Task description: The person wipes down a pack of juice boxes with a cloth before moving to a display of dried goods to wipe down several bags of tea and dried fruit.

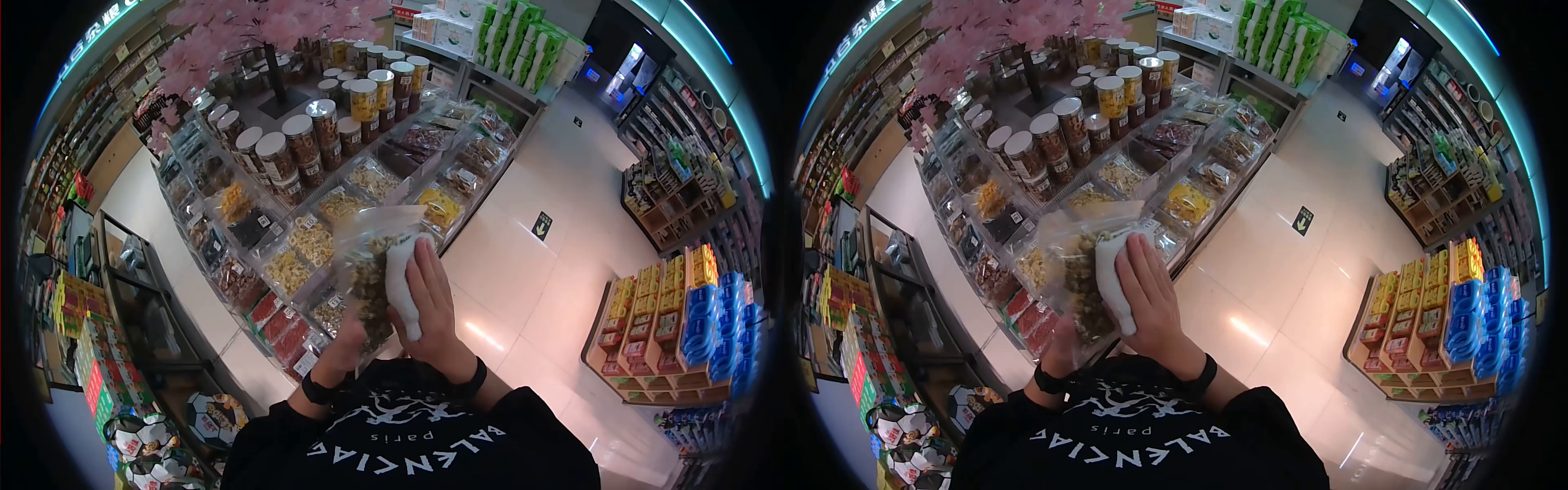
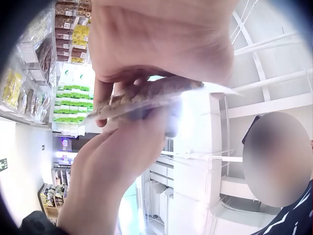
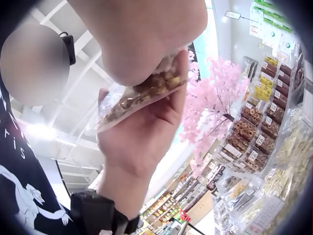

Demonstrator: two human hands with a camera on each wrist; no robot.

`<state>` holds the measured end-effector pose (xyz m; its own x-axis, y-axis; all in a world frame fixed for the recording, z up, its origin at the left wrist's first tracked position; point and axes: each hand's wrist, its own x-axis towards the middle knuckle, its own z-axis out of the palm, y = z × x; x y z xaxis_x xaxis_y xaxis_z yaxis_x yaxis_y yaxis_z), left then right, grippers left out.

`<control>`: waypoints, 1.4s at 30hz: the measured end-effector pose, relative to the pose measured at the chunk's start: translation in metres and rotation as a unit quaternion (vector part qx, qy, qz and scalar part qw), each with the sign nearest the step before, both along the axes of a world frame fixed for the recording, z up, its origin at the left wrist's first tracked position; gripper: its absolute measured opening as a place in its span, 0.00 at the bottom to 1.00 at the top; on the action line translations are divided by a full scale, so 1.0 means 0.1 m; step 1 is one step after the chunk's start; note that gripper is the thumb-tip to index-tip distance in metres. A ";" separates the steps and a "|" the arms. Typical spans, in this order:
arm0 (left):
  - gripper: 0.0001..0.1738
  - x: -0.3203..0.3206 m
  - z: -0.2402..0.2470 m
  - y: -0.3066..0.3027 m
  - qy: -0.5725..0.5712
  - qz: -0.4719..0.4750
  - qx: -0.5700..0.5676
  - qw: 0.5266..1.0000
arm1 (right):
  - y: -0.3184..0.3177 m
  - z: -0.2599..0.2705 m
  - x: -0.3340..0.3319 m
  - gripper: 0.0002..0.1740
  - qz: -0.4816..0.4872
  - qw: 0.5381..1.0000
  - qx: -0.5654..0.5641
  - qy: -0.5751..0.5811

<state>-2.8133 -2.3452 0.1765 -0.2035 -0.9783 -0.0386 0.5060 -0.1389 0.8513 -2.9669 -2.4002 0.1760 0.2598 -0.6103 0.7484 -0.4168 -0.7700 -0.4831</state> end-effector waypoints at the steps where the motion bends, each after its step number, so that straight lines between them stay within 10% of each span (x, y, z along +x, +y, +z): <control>1: 0.65 -0.05 0.06 -0.02 -0.030 -0.028 -0.051 0.998 | -0.04 0.04 0.01 0.33 0.000 1.000 0.001 0.001; 15: 0.72 0.12 -0.23 -0.01 0.056 0.030 0.053 0.997 | -0.08 0.00 0.02 0.33 0.094 0.990 0.009 0.106; 18: 0.62 0.01 -0.46 -0.20 -0.132 -0.046 -0.189 0.972 | -0.13 -0.04 0.07 0.33 0.036 0.993 0.092 -0.070; 29: 0.51 -0.04 -0.38 -0.19 -0.205 -0.006 -0.123 0.971 | 0.09 -0.32 -0.13 0.31 0.155 0.907 0.337 -0.201; 34: 0.51 -0.04 -0.39 -0.17 -0.506 0.048 -0.138 0.850 | 0.11 -0.35 -0.10 0.32 0.125 0.839 0.427 -0.313; 39: 0.55 -0.06 -0.61 -0.13 -0.407 0.081 -0.142 0.899 | 0.02 -0.56 -0.27 0.19 0.020 0.799 0.440 -0.409; 42: 0.57 -0.03 -0.79 -0.16 -0.174 0.061 0.047 0.982 | 0.01 -0.61 -0.36 0.15 0.014 0.780 0.445 -0.440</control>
<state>-2.8167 -2.3613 0.0972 -0.0434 -0.9833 -0.1767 0.2036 -0.1818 0.9620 -3.0029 -2.3994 0.1149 -0.0935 -0.9930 -0.0723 0.3881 0.0305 -0.9211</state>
